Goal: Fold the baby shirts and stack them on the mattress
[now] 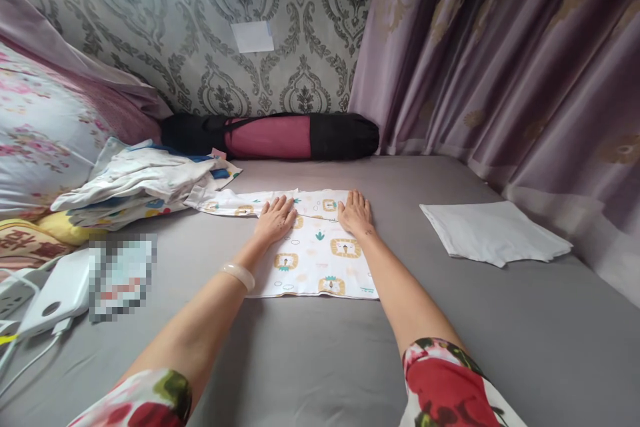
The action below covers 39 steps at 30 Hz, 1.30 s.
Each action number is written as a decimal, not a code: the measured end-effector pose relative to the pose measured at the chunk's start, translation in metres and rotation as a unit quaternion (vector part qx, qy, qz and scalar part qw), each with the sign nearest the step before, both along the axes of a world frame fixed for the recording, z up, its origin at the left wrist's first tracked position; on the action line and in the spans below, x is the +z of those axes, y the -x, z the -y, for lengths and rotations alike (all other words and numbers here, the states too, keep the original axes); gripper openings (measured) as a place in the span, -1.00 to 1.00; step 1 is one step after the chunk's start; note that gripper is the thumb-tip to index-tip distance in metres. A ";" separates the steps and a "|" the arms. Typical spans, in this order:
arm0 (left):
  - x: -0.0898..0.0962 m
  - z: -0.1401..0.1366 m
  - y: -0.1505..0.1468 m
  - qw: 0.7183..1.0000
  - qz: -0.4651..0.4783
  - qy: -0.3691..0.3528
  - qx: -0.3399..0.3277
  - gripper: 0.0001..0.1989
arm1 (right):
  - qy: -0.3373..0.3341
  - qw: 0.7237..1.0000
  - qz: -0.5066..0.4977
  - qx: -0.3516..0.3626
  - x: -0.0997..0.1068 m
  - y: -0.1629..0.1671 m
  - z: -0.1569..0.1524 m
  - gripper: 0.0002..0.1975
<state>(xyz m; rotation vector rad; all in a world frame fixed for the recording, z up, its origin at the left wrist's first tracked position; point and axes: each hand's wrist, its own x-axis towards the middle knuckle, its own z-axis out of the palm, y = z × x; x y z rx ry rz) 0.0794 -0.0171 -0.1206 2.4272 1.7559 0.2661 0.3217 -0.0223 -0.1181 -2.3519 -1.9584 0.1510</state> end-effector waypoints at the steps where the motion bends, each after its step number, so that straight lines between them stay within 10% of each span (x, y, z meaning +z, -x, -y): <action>1: 0.000 0.000 0.000 1.000 0.002 0.001 0.000 -0.40 | -0.003 1.000 0.003 0.002 -0.001 -0.001 0.000 -0.34; 19: -0.005 -0.002 0.000 0.998 0.019 -0.053 -0.005 -0.44 | -0.009 0.999 -0.011 0.052 0.003 0.005 0.032 -0.36; 30: 0.004 0.091 0.034 0.985 -0.041 -0.004 -0.166 -0.39 | 0.012 0.990 -0.031 0.140 0.005 0.015 0.120 -0.32; 39: 0.003 0.097 0.040 0.988 -0.034 -0.002 -0.150 -0.40 | 0.018 0.989 0.004 0.145 0.014 0.014 0.114 -0.38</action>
